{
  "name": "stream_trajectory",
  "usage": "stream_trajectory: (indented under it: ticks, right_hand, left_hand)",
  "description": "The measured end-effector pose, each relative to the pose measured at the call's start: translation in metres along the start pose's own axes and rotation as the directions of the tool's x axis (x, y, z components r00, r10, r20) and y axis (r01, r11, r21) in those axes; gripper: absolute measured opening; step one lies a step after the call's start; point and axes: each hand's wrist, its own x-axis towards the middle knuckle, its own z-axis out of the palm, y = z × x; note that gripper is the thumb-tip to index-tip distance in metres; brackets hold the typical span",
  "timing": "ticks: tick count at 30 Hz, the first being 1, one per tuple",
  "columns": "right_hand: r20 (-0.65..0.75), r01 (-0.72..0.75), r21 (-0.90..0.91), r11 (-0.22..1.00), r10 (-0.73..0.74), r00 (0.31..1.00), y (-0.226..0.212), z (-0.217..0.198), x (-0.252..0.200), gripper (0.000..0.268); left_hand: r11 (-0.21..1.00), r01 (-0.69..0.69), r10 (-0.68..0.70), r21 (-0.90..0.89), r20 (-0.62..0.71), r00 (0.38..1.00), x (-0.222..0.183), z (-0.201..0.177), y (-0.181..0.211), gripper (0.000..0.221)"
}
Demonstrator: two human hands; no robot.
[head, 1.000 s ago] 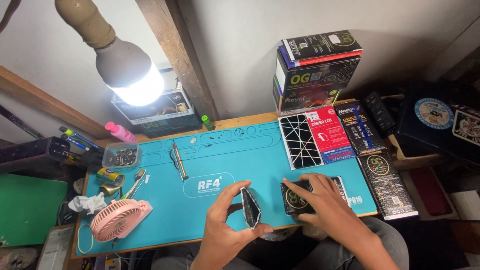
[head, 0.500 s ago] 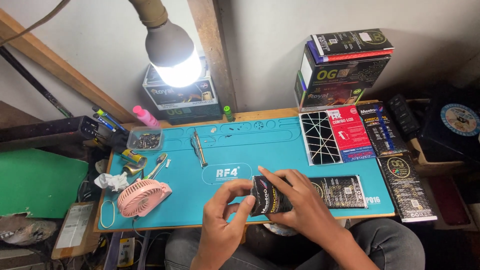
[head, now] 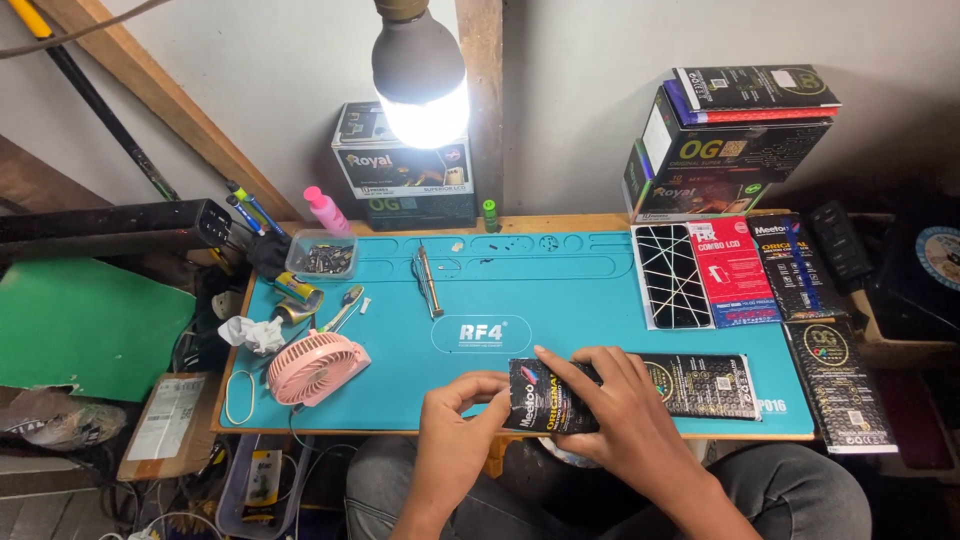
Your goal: Removing a battery from a mobile phone frame at a repair station.
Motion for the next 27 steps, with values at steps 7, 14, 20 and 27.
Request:
stream_trajectory:
  ticks: [7, 14, 20, 27]
  right_hand:
    - [-0.015, -0.136, -0.003, 0.991, 0.136, 0.991, 0.005, -0.004, -0.002, 0.119]
    - [-0.039, -0.179, -0.029, 0.984, 0.177, 0.983, 0.011, 0.01, 0.005, 0.115]
    - [-0.06, -0.2, -0.006, 0.98, 0.2, 0.978, 0.02, 0.025, 0.02, 0.107]
    - [0.516, -0.5, 0.854, -0.145, 0.363, 0.776, -0.032, -0.026, 0.027, 0.072]
  left_hand:
    - [0.919, 0.043, -0.084, -0.392, -0.09, 0.992, 0.008, -0.018, 0.006, 0.026]
    - [0.881, -0.112, -0.017, -0.459, -0.267, 0.964, 0.023, -0.026, -0.001, 0.062]
    - [0.85, -0.232, 0.07, -0.474, -0.335, 0.94, 0.032, -0.042, -0.006, 0.069]
    - [0.813, -0.109, 0.188, -0.573, 0.081, 0.979, 0.046, -0.028, -0.014, 0.096]
